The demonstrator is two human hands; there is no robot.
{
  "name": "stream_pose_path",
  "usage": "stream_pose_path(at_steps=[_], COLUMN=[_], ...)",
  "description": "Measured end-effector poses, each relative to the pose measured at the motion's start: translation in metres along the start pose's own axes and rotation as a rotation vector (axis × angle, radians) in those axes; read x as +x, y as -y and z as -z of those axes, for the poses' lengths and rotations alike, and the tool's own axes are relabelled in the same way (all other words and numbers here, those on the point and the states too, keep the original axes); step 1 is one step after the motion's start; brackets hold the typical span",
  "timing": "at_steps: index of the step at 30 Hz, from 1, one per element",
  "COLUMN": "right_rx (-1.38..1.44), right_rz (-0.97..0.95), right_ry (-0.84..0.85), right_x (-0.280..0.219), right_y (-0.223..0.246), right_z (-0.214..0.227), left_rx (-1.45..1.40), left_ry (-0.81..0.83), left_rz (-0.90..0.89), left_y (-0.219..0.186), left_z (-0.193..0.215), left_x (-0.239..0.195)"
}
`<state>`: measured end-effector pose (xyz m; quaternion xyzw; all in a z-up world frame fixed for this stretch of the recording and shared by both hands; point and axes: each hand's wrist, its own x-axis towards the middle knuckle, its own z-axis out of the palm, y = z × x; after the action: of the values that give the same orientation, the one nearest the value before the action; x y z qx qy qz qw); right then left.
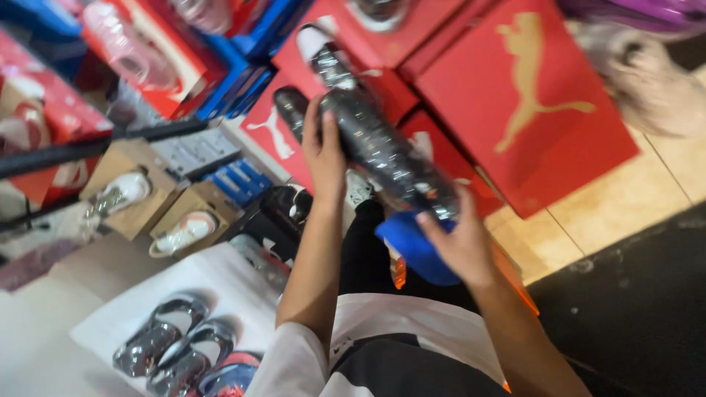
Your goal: Wiping down shoe boxes with a cloth and organizing them in a warehouse.
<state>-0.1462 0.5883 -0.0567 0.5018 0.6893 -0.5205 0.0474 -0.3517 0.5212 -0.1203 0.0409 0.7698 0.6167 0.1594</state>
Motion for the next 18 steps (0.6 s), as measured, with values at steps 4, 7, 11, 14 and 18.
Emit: stream_pose_path(at_steps=[4,7,11,14,18], right_rx=[-0.043,0.041,-0.007,0.031,0.068], right_rz=[-0.069,0.267,-0.182,-0.284,-0.386], right_ry=[0.163,0.043,0.296,0.329,0.342], right_x=[0.007,0.019,0.041,0.064,0.084], right_y=[0.011,0.012,-0.02,-0.057,-0.042], right_z=[-0.102,-0.184,-0.285,-0.336,-0.342], left_rx=[0.063,0.014,0.068,0.109,0.19], left_ry=[-0.147,-0.299,-0.273,-0.187,-0.066], left_rz=[0.09,0.196,0.252,0.26,0.232], left_y=[0.076,0.166,0.264,0.302,0.33], left_z=[0.101,0.167,0.213,0.218,0.206], left_x=[0.032,0.063,0.108,0.129,0.14])
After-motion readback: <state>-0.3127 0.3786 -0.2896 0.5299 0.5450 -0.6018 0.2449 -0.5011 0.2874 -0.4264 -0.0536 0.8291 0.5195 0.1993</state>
